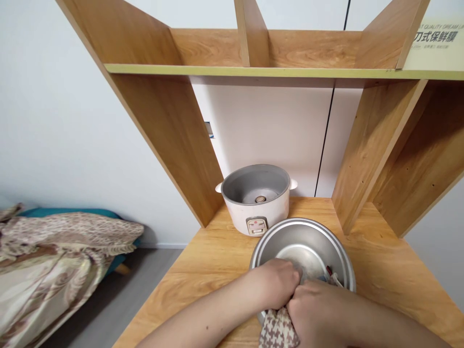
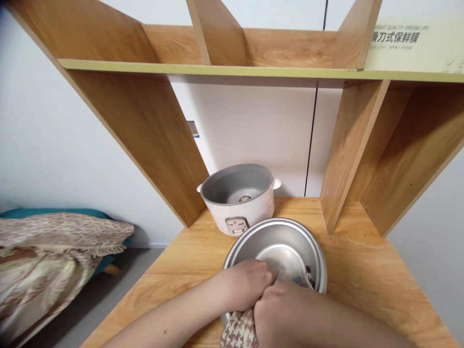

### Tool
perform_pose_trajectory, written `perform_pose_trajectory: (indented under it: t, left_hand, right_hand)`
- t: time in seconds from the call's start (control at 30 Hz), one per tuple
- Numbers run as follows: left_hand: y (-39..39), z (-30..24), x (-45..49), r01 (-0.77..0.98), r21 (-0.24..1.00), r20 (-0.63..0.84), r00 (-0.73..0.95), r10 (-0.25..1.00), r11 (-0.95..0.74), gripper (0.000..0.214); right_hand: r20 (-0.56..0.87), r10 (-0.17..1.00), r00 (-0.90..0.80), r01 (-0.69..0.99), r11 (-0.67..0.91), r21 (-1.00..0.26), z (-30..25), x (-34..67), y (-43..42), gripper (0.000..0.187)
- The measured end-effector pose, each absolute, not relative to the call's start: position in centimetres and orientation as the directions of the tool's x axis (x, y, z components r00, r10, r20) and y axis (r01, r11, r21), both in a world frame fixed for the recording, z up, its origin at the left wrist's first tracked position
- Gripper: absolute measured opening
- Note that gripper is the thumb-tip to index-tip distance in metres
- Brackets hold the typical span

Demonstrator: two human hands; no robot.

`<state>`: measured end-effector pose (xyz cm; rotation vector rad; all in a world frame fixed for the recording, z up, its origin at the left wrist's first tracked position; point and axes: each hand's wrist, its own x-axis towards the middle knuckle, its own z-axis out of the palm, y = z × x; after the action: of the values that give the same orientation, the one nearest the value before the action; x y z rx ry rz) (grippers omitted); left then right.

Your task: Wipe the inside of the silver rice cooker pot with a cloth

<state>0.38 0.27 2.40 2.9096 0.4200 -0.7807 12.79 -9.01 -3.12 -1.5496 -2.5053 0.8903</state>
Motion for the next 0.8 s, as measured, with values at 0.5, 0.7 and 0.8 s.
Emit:
perform_pose_trajectory:
  t: [0.5,0.7,0.8]
  left_hand:
    - [0.53,1.94,0.33,0.271,0.03,-0.507,0.833,0.219,-0.962,0.031]
    - [0.53,1.71,0.31,0.273,0.025,-0.49,0.842,0.226,-0.962,0.033]
    - [0.52,1.65,0.2,0.269,0.027,-0.492,0.842,0.221,-0.963,0.029]
  right_hand:
    - [-0.321,0.793,-0.517,0.784,0.289,-0.549,-2.61,12.21,-8.7,0.038]
    - [-0.312,0.791,-0.526,0.77,0.288,-0.569,-2.34,12.87,-9.06,0.038]
    - [-0.302,0.801,-0.517,0.77,0.28,-0.574,-2.16,13.15,-9.23,0.039]
